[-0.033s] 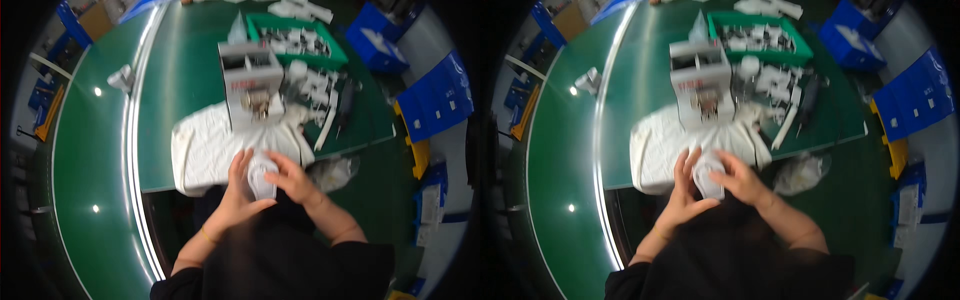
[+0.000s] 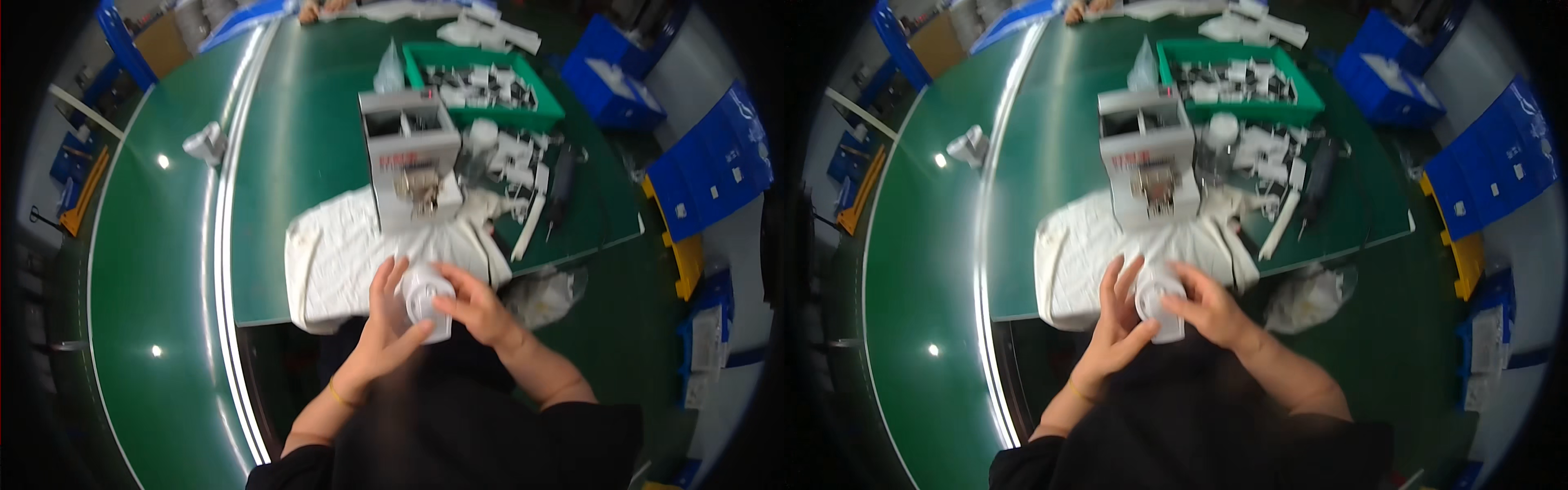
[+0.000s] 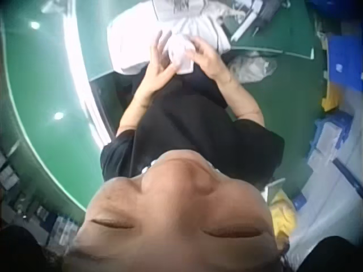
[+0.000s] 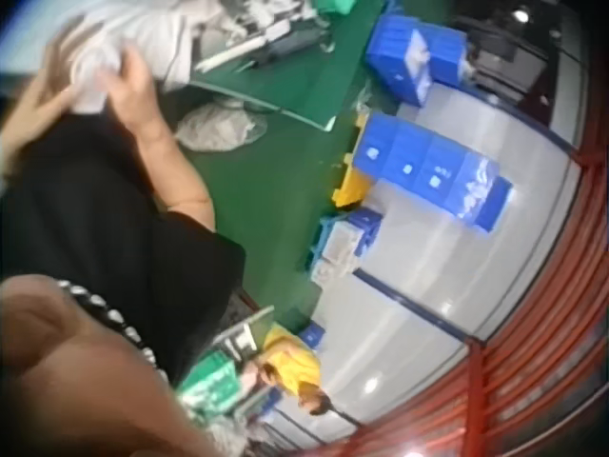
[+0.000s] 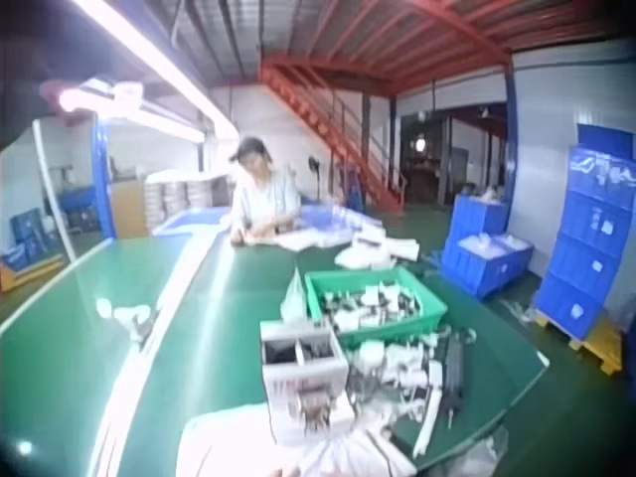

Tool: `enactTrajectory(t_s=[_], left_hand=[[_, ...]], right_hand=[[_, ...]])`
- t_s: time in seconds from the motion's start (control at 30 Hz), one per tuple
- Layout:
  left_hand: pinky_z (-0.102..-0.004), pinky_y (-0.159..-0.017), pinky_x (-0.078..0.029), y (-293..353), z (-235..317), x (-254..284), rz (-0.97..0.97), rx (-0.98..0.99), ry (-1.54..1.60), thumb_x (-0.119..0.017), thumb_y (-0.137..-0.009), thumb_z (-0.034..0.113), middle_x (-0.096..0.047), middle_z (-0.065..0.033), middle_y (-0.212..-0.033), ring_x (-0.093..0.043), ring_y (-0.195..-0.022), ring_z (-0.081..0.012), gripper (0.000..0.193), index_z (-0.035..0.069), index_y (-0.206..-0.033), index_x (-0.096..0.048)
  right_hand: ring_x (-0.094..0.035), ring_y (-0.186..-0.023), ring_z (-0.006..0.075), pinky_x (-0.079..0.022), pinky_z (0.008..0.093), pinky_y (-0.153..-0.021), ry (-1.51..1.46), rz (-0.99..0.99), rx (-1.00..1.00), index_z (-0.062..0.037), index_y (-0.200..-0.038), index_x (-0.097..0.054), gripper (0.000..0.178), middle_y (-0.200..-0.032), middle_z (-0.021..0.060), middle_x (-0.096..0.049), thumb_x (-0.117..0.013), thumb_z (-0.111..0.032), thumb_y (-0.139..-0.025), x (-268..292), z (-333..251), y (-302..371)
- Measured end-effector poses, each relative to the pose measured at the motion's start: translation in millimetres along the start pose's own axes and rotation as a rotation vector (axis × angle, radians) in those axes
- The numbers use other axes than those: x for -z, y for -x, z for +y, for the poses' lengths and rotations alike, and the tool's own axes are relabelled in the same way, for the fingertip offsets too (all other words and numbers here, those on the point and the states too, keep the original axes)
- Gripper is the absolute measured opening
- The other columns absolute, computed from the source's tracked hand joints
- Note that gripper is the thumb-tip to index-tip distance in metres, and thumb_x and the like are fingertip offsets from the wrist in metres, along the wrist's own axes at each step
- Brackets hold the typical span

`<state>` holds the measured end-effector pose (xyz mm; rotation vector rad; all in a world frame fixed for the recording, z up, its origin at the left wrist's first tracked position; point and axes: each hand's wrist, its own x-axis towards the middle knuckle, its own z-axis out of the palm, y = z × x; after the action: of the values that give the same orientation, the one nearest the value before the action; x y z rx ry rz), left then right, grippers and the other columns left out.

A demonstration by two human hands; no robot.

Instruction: Assembling white plastic electronic housings by inserting components and using an electric screwdriver.

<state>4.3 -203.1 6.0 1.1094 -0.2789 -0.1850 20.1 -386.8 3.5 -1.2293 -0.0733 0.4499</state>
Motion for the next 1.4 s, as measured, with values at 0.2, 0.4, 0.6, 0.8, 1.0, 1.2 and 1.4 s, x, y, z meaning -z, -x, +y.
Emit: enactTrajectory(t_s=[0.2, 0.4, 0.6, 0.8, 1.0, 1.2, 1.4], left_hand=[[-0.0370, -0.106, -0.036, 0.0, 11.7, 2.3, -0.116, 0.043, -0.017, -0.059, -0.093, 0.001, -0.040, -0.0216, -0.143, -0.044, -0.129, -0.0259, 0.079, 0.009, -0.152, -0.007], [-0.0393, -0.107, -0.034, -2.7, 14.5, -1.7, -0.105, 0.026, -0.051, -0.060, -0.091, -0.001, -0.043, -0.0182, -0.137, -0.044, -0.125, -0.0261, 0.072, 0.005, -0.148, -0.017], [-0.0386, -0.106, -0.034, -6.1, 17.4, -1.5, -0.054, 0.025, -0.092, -0.060, -0.092, 0.001, -0.040, -0.0191, -0.140, -0.043, -0.125, -0.0253, 0.071, 0.004, -0.148, -0.017], [-0.0426, -0.109, -0.033, -9.9, 12.7, -2.5, -0.075, -0.177, -0.245, -0.074, -0.083, 0.010, -0.037, -0.0211, -0.147, -0.038, -0.136, -0.0315, 0.089, 0.008, -0.150, -0.016], [-0.0467, -0.106, -0.036, -22.8, 10.0, -3.3, -0.147, -0.386, -0.977, -0.090, -0.059, 0.016, -0.046, -0.0198, -0.136, -0.039, -0.132, -0.0399, 0.085, 0.007, -0.133, -0.048], [-0.0402, -0.101, -0.041, -20.8, 2.9, 2.7, -0.068, -0.271, -0.978, -0.091, -0.057, 0.017, -0.053, -0.0149, -0.129, -0.050, -0.119, -0.0334, 0.085, 0.004, -0.130, -0.049], [-0.0433, -0.099, -0.043, -23.5, -22.5, 8.9, -0.054, -0.332, -1.050, -0.090, -0.055, 0.011, -0.052, -0.0185, -0.133, -0.050, -0.120, -0.0388, 0.082, 0.008, -0.128, -0.052]], right_hand=[[-0.055, -0.111, 0.0157, -0.045, 0.0294, -0.095, 0.053, -0.049, 0.124, 0.0048, -0.141, -0.036, 0.060, -0.124, 0.0111, -0.056, -0.064, -0.009, -0.091, -13.0, -14.1, 19.1], [-0.056, -0.109, 0.0151, -0.046, 0.0289, -0.094, 0.116, -0.030, 0.187, 0.0051, -0.140, -0.036, 0.059, -0.122, 0.0120, -0.056, -0.065, -0.009, -0.091, -11.5, -10.4, 14.6], [-0.057, -0.106, 0.0145, -0.047, 0.0279, -0.092, 0.165, 0.003, 0.180, 0.0060, -0.138, -0.039, 0.056, -0.119, 0.0113, -0.058, -0.065, -0.009, -0.090, -15.0, -17.5, 4.9], [-0.059, -0.101, 0.0115, -0.048, 0.0256, -0.088, -0.076, 0.014, 0.125, 0.0058, -0.133, -0.045, 0.050, -0.114, 0.0082, -0.061, -0.066, -0.010, -0.090, -6.8, -17.4, -4.3], [-0.061, -0.097, 0.0108, -0.049, 0.0271, -0.087, 0.098, 0.059, 0.141, 0.0022, -0.126, -0.052, 0.041, -0.110, 0.0057, -0.064, -0.068, -0.009, -0.090, 28.7, -13.7, -10.6], [-0.064, -0.083, 0.0167, -0.051, 0.0283, -0.078, 0.715, 1.047, 0.427, 0.0019, -0.118, -0.059, 0.045, -0.092, 0.0090, -0.067, -0.074, -0.020, -0.082, 171.4, -80.9, -47.4], [-0.065, -0.099, 0.0375, -0.051, 0.0433, -0.085, 1.274, 1.437, 0.035, 0.0026, -0.117, -0.059, 0.080, -0.108, 0.0223, -0.067, -0.080, -0.054, -0.064, 264.5, -106.0, -72.6]])
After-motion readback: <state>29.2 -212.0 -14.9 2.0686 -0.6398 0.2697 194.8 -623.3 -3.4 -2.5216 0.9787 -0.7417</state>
